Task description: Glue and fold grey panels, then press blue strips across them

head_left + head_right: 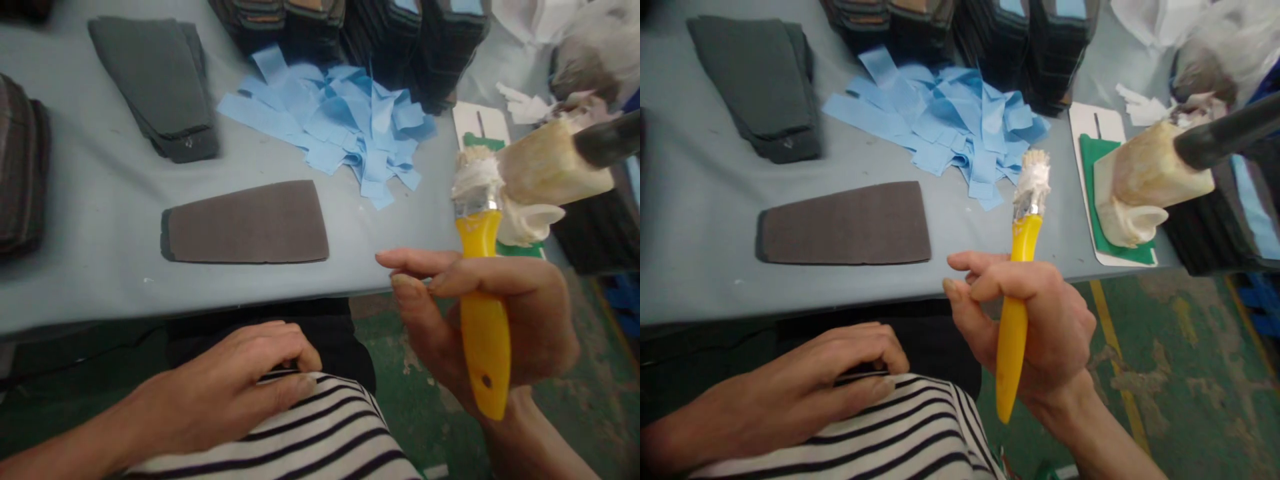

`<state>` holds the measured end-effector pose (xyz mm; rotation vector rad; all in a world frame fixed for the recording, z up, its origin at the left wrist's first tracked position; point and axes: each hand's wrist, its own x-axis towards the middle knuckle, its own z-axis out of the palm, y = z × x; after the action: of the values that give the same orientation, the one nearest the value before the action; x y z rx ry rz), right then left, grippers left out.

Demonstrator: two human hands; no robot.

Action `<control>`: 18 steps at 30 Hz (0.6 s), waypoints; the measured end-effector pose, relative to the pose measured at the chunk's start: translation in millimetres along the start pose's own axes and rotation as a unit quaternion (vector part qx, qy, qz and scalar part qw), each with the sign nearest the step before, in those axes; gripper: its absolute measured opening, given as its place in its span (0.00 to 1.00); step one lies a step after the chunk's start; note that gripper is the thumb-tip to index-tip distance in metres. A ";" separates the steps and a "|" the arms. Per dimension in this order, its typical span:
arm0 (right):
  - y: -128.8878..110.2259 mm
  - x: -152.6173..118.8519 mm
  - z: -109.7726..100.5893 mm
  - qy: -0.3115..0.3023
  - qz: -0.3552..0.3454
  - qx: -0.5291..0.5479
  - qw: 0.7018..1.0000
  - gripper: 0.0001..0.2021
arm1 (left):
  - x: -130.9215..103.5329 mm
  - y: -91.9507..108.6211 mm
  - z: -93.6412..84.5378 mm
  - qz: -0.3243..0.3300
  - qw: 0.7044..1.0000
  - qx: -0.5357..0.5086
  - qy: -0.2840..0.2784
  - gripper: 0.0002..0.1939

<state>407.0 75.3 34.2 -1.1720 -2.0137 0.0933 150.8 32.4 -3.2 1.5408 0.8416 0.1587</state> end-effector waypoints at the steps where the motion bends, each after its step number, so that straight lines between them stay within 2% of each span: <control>1: -0.7 2.9 1.3 -0.005 -0.004 -0.001 1.000 0.12 | 5.2 -0.6 -0.4 0.005 1.000 -0.006 -0.009 0.11; 4: -1.7 6.0 4.9 -0.007 -0.017 -0.009 1.000 0.11 | 16.2 -3.2 -0.8 0.031 0.999 -0.004 -0.027 0.13; 8: -2.5 6.1 9.5 0.012 -0.034 0.001 0.999 0.10 | 30.0 -1.7 -0.5 0.044 0.995 0.046 -0.079 0.18; 15: -8.9 12.3 9.9 -0.003 -0.056 -0.036 0.998 0.10 | 59.7 5.6 6.8 0.095 0.978 0.083 -0.167 0.21; 18: -8.9 7.6 10.1 -0.012 -0.021 -0.069 0.997 0.09 | 69.0 0.6 10.6 0.111 0.967 0.062 -0.221 0.21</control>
<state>392.1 79.1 35.5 -1.2177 -2.0930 -0.0535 206.6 64.3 -30.4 1.7005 0.3302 -0.0783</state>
